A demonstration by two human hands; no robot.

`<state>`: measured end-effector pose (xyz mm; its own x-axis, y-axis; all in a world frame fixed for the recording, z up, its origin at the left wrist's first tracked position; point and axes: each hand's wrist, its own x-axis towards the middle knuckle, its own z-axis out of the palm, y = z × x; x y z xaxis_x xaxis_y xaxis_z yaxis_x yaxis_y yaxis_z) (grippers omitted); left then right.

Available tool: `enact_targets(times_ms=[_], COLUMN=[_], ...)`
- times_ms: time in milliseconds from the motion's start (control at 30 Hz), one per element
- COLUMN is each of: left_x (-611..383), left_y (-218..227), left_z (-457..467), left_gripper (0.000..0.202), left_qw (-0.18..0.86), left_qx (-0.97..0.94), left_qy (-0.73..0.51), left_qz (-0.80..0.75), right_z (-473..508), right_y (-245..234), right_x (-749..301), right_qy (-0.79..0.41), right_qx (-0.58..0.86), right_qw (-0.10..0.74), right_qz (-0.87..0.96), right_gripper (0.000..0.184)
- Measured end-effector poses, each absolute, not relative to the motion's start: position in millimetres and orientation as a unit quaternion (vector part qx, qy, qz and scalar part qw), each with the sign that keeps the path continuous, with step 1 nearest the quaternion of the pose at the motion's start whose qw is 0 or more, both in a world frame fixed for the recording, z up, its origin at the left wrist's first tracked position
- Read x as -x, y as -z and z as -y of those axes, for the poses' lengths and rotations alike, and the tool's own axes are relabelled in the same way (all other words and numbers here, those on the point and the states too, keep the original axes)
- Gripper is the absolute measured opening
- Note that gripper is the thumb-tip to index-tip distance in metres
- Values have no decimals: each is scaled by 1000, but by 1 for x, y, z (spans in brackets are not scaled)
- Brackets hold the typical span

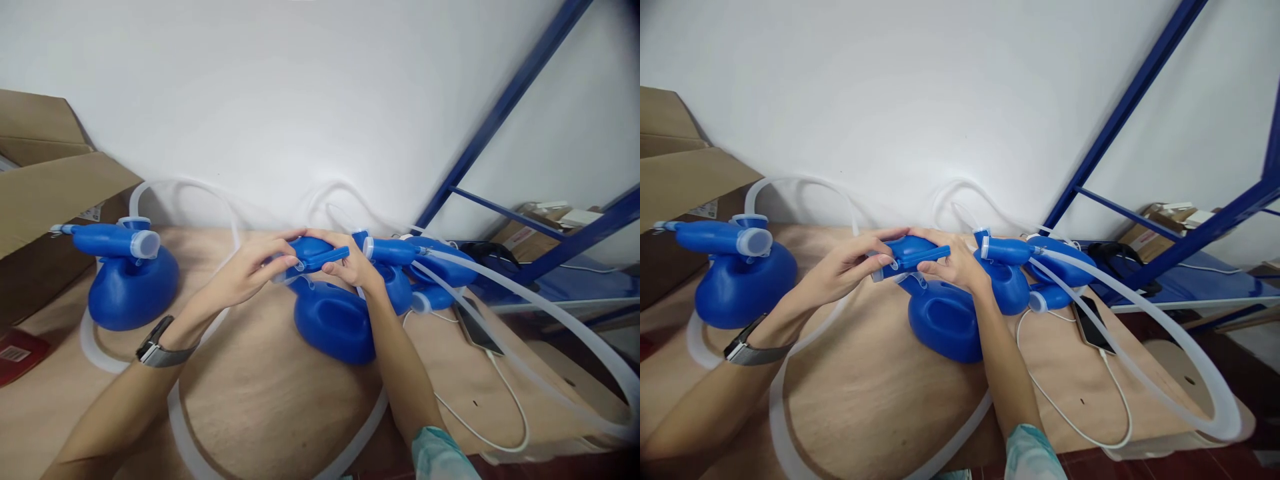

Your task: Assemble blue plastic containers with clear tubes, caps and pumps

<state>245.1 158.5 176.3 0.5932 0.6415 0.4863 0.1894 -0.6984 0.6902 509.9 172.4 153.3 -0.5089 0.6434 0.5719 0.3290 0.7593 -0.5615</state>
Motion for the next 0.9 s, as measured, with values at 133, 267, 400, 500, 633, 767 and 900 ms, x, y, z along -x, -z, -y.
enact_targets(times_ms=[133, 267, 400, 500, 633, 767, 900], left_x=[-250, -260, -264, -258, -250, -246, -243], left_y=[-173, -165, -158, -153, -151, -154, -161], left_z=[-152, -147, -153, -160, -162, -157, -154], left_gripper=[37, 37, 77, 88, 72, 69, 63], left_qw=[313, 311, 310, 294, 175, 31, 13], left_qx=[-841, -811, -780, -795, -842, -886, -912], left_qy=[-362, -421, -480, -435, -414, -402, -363], left_qz=[-253, -263, -254, -303, -299, -227, -188], right_z=[-173, -166, -157, -154, -156, -158, -159], right_y=[-151, -157, -168, -172, -167, -163, -166], right_x=[-510, -506, -502, -501, -502, -506, -508], right_qy=[-200, -149, -54, -1, -26, -113, -188], right_qx=[295, 334, 410, 439, 428, 388, 364], right_qw=[419, 440, 427, 422, 434, 438, 402], right_qz=[835, 820, 804, 794, 792, 803, 819], right_gripper=[88, 88, 92, 94, 105, 102, 93])
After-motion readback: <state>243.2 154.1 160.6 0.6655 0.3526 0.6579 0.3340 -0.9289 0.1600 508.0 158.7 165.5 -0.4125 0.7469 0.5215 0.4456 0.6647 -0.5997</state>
